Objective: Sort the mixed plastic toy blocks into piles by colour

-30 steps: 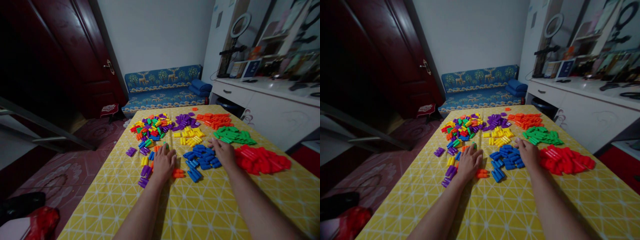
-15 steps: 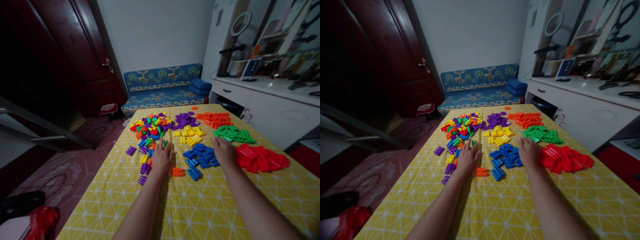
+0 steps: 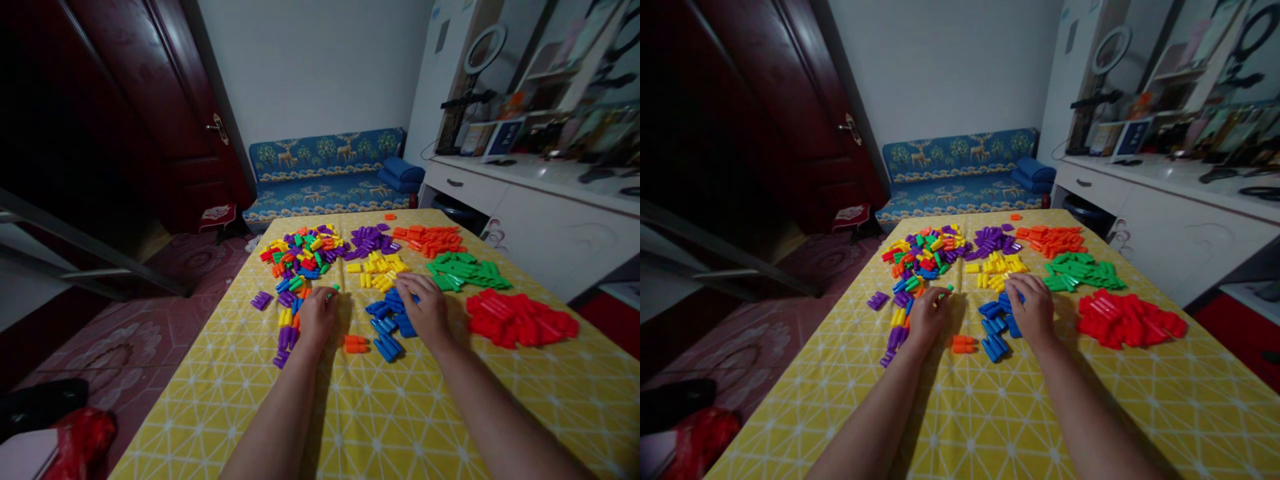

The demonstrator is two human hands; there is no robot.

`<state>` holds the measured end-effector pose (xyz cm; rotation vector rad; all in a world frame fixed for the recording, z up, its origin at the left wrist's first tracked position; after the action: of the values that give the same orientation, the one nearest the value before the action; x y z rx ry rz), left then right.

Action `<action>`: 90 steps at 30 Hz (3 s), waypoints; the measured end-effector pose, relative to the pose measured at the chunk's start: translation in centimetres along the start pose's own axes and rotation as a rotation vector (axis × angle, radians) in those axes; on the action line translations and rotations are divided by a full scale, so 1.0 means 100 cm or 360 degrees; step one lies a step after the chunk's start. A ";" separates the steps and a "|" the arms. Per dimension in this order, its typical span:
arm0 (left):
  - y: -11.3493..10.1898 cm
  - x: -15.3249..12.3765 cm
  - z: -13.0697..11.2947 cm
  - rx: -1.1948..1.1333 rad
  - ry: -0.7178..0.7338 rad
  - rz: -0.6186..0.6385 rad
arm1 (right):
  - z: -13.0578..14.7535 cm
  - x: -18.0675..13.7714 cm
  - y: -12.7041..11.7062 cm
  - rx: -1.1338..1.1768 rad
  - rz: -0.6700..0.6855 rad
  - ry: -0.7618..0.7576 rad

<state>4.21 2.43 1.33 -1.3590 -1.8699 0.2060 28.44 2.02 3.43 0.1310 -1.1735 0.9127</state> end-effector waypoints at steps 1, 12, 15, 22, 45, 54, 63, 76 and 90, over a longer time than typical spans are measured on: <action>0.000 -0.001 -0.003 -0.0165 0.0027 -0.0018 | 0.007 -0.001 0.003 0.0077 0.0055 0.0001; 0.013 -0.023 -0.038 -0.0944 -0.0050 0.0260 | 0.048 -0.011 0.020 0.0620 0.0457 0.0021; 0.004 -0.020 -0.035 -0.0735 -0.0041 0.0210 | 0.016 -0.005 0.012 0.0447 0.0195 0.0377; -0.010 -0.024 -0.038 -0.0362 0.0210 0.0692 | -0.091 -0.010 -0.015 0.0278 -0.0524 0.1133; -0.021 -0.009 -0.007 0.0351 0.0241 0.0339 | -0.020 -0.001 -0.001 0.0232 -0.0167 0.0432; -0.025 -0.007 0.012 0.0860 0.0070 0.0161 | -0.013 -0.003 0.002 0.0200 -0.0125 0.0392; -0.025 -0.006 0.006 0.0705 0.0152 0.0244 | 0.001 -0.003 0.004 0.0195 -0.0054 0.0275; -0.010 -0.009 -0.014 0.0251 0.0449 0.0377 | 0.023 -0.006 0.011 0.0267 0.0086 0.0222; 0.023 -0.033 -0.027 -0.1567 -0.0721 0.0412 | 0.056 -0.016 0.028 0.0741 0.0462 0.0396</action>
<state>8.04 -0.25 0.17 -2.3718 -2.2701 -0.3698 22.27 -0.04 3.47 0.2188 -0.7439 1.4092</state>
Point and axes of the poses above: each hand's wrist, its own x-axis towards the middle knuckle, its own y-axis out of the palm, z = x × y, the point moved 4 cm from there along x, towards the middle knuckle, and after that the axes turned 8 degrees about -z, right-handed, at the moved point
